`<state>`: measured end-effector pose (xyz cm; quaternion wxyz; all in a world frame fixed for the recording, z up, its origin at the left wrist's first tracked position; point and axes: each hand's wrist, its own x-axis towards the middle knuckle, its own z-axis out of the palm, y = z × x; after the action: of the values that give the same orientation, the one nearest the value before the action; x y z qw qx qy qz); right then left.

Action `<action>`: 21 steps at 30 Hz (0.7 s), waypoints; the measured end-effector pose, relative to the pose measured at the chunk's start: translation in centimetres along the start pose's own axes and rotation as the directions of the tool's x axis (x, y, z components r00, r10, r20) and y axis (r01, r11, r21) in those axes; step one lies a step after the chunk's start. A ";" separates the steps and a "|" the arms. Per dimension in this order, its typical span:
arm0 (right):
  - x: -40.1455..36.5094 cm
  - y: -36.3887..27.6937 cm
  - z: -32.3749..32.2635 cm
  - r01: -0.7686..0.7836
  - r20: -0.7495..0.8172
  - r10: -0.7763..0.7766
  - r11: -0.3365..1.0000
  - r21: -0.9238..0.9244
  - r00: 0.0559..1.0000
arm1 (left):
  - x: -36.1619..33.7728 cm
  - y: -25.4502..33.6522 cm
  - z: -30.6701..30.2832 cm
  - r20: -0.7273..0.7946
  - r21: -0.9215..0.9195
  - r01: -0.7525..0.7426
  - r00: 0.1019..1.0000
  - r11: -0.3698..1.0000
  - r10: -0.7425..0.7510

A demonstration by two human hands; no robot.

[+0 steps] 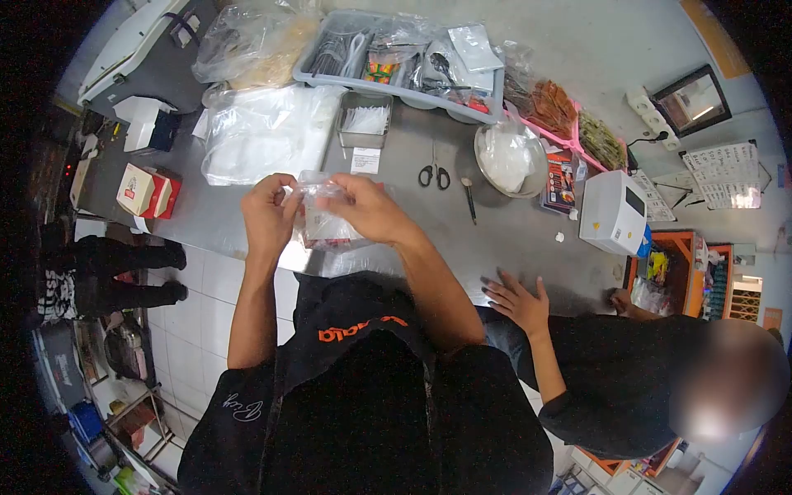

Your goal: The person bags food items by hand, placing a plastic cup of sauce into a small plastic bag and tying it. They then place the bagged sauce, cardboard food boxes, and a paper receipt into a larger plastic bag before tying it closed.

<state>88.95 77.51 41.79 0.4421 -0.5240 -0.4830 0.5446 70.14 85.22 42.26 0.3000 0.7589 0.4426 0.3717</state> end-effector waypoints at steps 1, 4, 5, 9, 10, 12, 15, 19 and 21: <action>0.0 -0.5 0.0 -0.024 0.057 0.028 0.998 -0.063 0.998 | -0.2 -0.1 0.2 0.004 -0.011 0.003 1.000 1.000 -0.003; -0.3 -1.4 -0.2 0.128 0.138 -0.098 0.964 -0.235 0.986 | -0.3 -0.2 1.1 -0.067 0.062 -0.058 0.996 0.996 0.062; -0.1 -1.4 0.1 0.314 0.127 -0.289 0.906 -0.285 0.949 | -0.2 -0.1 1.0 -0.044 0.035 -0.029 0.999 0.999 0.030; -0.2 -1.8 1.8 0.253 0.054 -0.260 0.961 0.107 0.964 | 0.0 0.4 0.2 -0.036 -0.007 0.083 0.996 0.997 -0.083; 0.0 -2.3 2.0 0.199 0.011 -0.202 0.974 0.109 0.979 | 0.1 0.6 0.0 -0.057 -0.002 0.109 0.992 0.994 -0.109; 0.2 -3.7 2.4 0.088 -0.074 -0.080 0.989 0.121 0.994 | 0.2 1.9 -0.9 -0.009 -0.068 0.178 0.984 0.982 -0.179; 1.0 -4.0 1.8 0.106 -0.173 -0.109 0.994 -0.025 0.979 | 0.6 2.3 -2.5 0.159 -0.287 0.281 0.957 0.916 -0.244; 1.5 -3.8 1.9 0.358 -0.119 -0.409 0.881 -0.309 0.905 | 0.4 0.3 -4.4 0.233 -0.355 0.162 0.969 0.921 -0.081; 1.5 -4.1 2.1 0.454 -0.048 -0.522 0.779 -0.432 0.851 | 0.4 0.3 -5.4 0.273 -0.200 0.069 0.962 0.977 -0.012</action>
<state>86.69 79.41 45.57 0.4886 -0.5034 -0.6660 0.2537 65.92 86.13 45.57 0.4426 0.7579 0.3717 0.3024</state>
